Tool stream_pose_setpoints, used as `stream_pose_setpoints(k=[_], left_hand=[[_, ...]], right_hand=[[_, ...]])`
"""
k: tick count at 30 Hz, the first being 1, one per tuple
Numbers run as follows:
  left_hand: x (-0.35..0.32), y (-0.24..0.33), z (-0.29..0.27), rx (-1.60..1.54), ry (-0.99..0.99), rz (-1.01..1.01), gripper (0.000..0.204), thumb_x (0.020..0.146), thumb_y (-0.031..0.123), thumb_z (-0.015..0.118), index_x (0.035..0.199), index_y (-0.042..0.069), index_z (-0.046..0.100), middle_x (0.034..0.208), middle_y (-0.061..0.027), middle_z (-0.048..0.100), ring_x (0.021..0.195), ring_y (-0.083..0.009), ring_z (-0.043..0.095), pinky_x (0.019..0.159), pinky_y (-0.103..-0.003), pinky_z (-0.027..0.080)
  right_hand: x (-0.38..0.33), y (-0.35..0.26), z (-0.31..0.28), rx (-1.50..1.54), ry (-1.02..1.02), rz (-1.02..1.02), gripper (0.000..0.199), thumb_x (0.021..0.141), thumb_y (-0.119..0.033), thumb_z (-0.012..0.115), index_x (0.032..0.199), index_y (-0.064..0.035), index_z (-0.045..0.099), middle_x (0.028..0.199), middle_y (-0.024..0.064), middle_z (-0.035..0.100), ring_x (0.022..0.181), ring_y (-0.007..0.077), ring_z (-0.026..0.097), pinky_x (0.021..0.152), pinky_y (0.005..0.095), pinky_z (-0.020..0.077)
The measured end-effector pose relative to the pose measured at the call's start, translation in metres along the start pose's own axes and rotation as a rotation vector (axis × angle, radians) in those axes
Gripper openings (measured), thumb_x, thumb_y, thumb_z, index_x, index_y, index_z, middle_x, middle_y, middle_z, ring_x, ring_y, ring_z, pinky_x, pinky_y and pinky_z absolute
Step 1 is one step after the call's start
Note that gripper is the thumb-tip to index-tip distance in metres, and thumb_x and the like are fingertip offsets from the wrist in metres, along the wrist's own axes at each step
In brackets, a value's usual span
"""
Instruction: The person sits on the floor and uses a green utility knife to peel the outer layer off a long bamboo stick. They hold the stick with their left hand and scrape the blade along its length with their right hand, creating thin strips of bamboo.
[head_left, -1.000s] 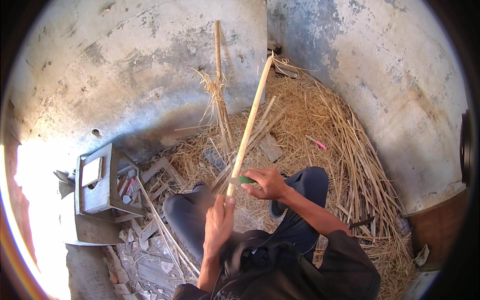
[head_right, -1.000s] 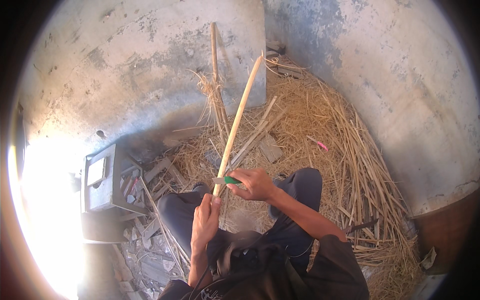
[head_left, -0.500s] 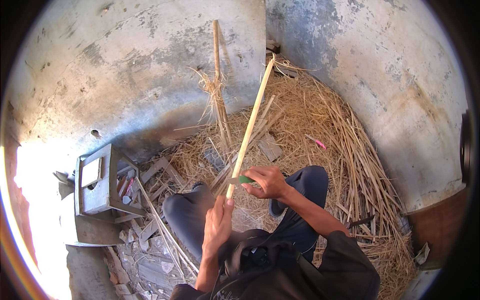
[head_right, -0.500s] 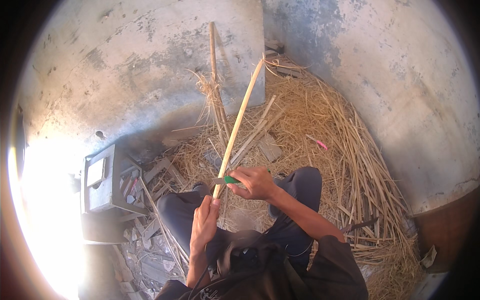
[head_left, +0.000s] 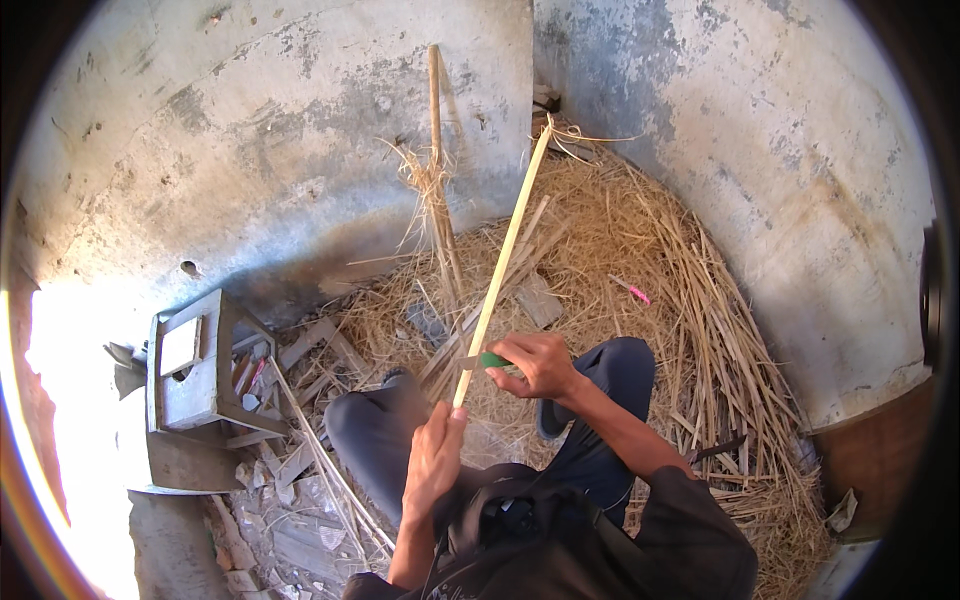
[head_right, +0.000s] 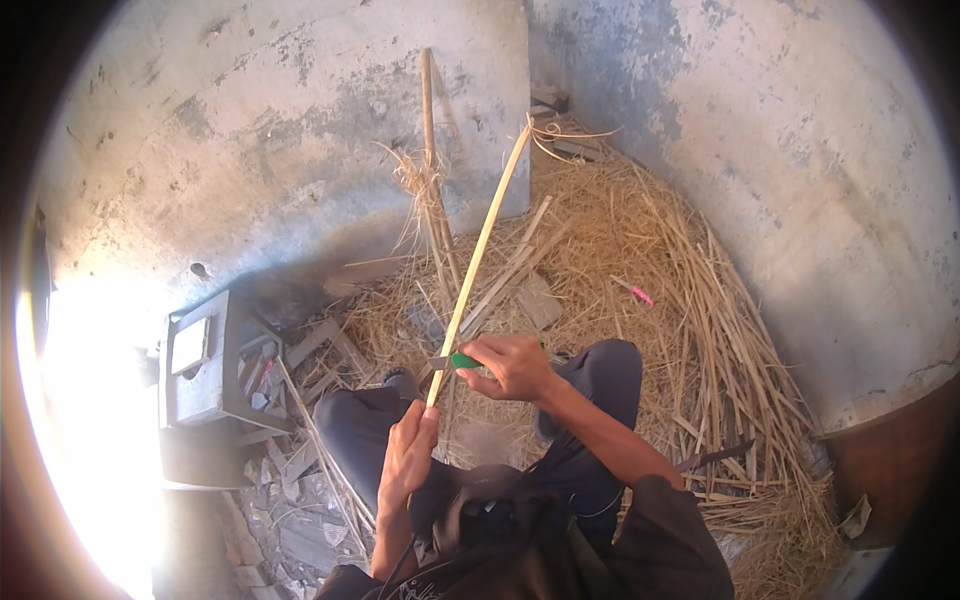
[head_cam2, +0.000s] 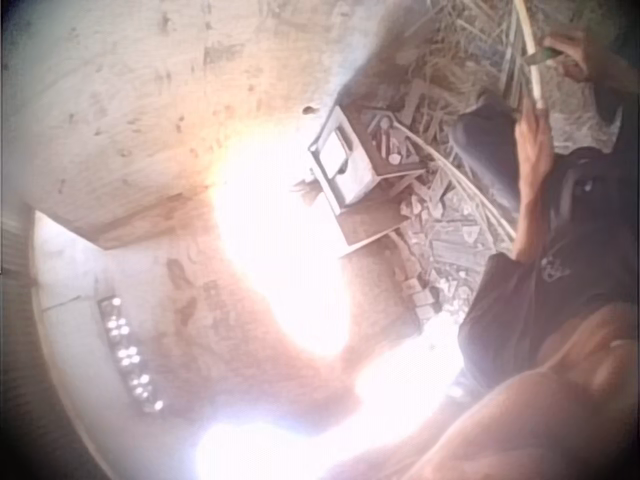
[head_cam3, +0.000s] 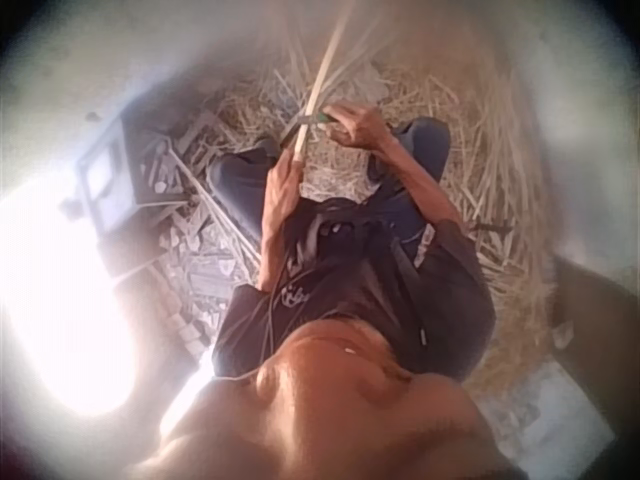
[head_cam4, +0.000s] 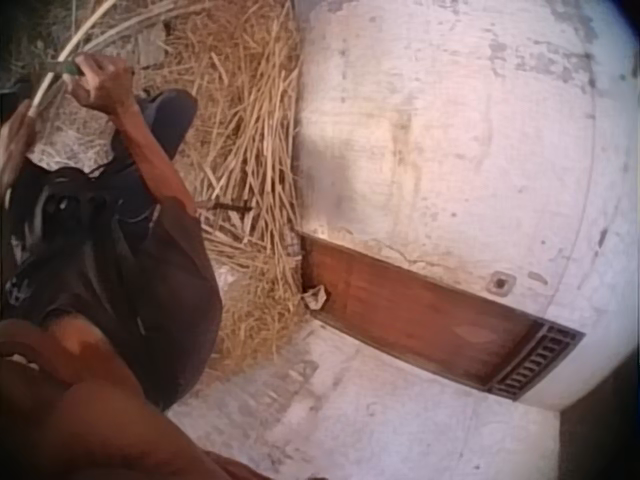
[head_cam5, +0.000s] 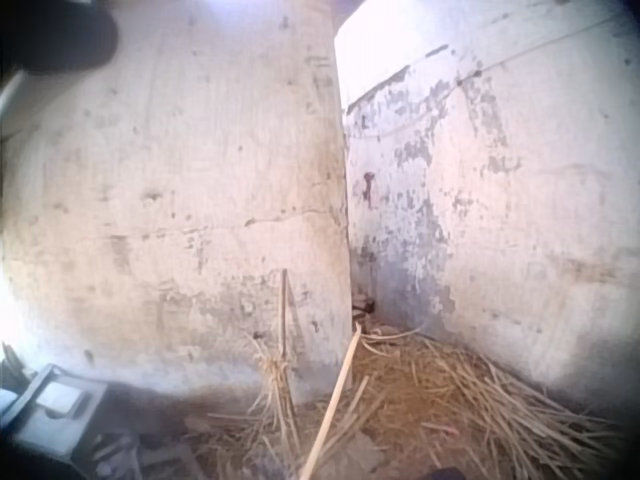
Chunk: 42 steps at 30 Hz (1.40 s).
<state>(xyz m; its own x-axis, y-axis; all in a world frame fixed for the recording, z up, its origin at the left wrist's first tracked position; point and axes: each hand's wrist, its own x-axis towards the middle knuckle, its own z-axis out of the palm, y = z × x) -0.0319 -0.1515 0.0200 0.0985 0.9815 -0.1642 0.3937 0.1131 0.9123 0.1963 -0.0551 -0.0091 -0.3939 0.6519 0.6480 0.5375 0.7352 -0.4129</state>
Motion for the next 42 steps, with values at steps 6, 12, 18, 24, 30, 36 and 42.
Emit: stream_pose_setpoints(k=[6,12,18,24,30,36,42], left_hand=[[-0.017,-0.020,-0.005,-0.014,-0.065,-0.039,0.037,0.111,0.029,0.050,0.089,-0.001,0.050,0.065,-0.0143,0.051,0.061,-0.0249,0.049,0.062,-0.044,0.041],[-0.029,-0.024,-0.012,-0.025,-0.104,-0.132,0.040,0.111,0.033,0.051,0.089,0.000,0.052,0.067,-0.0096,0.053,0.063,-0.0203,0.049,0.063,-0.040,0.042],[-0.064,-0.033,-0.042,-0.110,-0.229,-0.278,0.040,0.111,0.033,0.051,0.086,0.002,0.052,0.069,-0.0039,0.054,0.064,-0.0130,0.048,0.059,-0.034,0.040],[-0.049,-0.034,-0.051,-0.314,-0.102,-0.366,0.039,0.112,0.036,0.047,0.087,0.007,0.052,0.068,0.0034,0.044,0.056,-0.0066,0.039,0.050,-0.027,0.033],[-0.008,-0.039,-0.030,-0.624,-0.267,-0.377,0.048,0.113,0.042,0.033,0.084,0.008,0.050,0.066,0.0039,0.039,0.052,-0.0083,0.037,0.050,-0.027,0.037],[0.011,-0.042,-0.004,-0.495,-0.358,-0.279,0.051,0.112,0.036,0.031,0.091,0.002,0.061,0.064,0.0016,0.045,0.058,-0.0115,0.047,0.058,-0.031,0.047],[0.022,-0.061,0.001,-0.348,-0.463,-0.185,0.055,0.116,0.038,0.032,0.125,-0.005,0.065,0.081,-0.0029,0.059,0.074,-0.0132,0.059,0.072,-0.033,0.056]], right_hand=[[0.010,0.030,-0.020,-0.086,0.172,0.216,0.027,0.096,-0.029,0.073,0.104,-0.0039,0.074,0.090,0.0113,0.075,0.070,0.0249,0.075,0.062,0.0355,0.0580],[0.007,0.032,-0.018,-0.096,0.213,0.207,0.027,0.098,-0.031,0.072,0.104,-0.0044,0.074,0.083,0.0109,0.073,0.067,0.0250,0.073,0.061,0.0367,0.0557],[0.015,0.062,-0.052,-0.013,0.266,0.712,0.038,0.107,-0.038,0.060,0.108,-0.0032,0.074,0.072,0.0070,0.066,0.059,0.0168,0.062,0.057,0.0362,0.0466],[0.016,0.048,-0.034,0.166,0.239,0.655,0.039,0.108,-0.040,0.057,0.118,-0.0056,0.073,0.068,0.0000,0.056,0.056,0.0113,0.048,0.056,0.0347,0.0383],[0.019,0.034,-0.011,0.631,-0.074,0.625,0.039,0.107,-0.041,0.062,0.125,-0.0072,0.070,0.079,-0.0019,0.058,0.066,0.0078,0.047,0.065,0.0289,0.0393],[0.005,0.031,0.003,0.865,0.124,0.705,0.032,0.103,-0.031,0.072,0.122,-0.0049,0.071,0.083,-0.0058,0.059,0.070,0.0030,0.047,0.065,0.0263,0.0394],[0.006,0.033,-0.001,0.984,0.117,0.871,0.027,0.100,-0.024,0.077,0.116,-0.0029,0.072,0.081,-0.0061,0.062,0.061,0.0002,0.046,0.052,0.0222,0.0332]])
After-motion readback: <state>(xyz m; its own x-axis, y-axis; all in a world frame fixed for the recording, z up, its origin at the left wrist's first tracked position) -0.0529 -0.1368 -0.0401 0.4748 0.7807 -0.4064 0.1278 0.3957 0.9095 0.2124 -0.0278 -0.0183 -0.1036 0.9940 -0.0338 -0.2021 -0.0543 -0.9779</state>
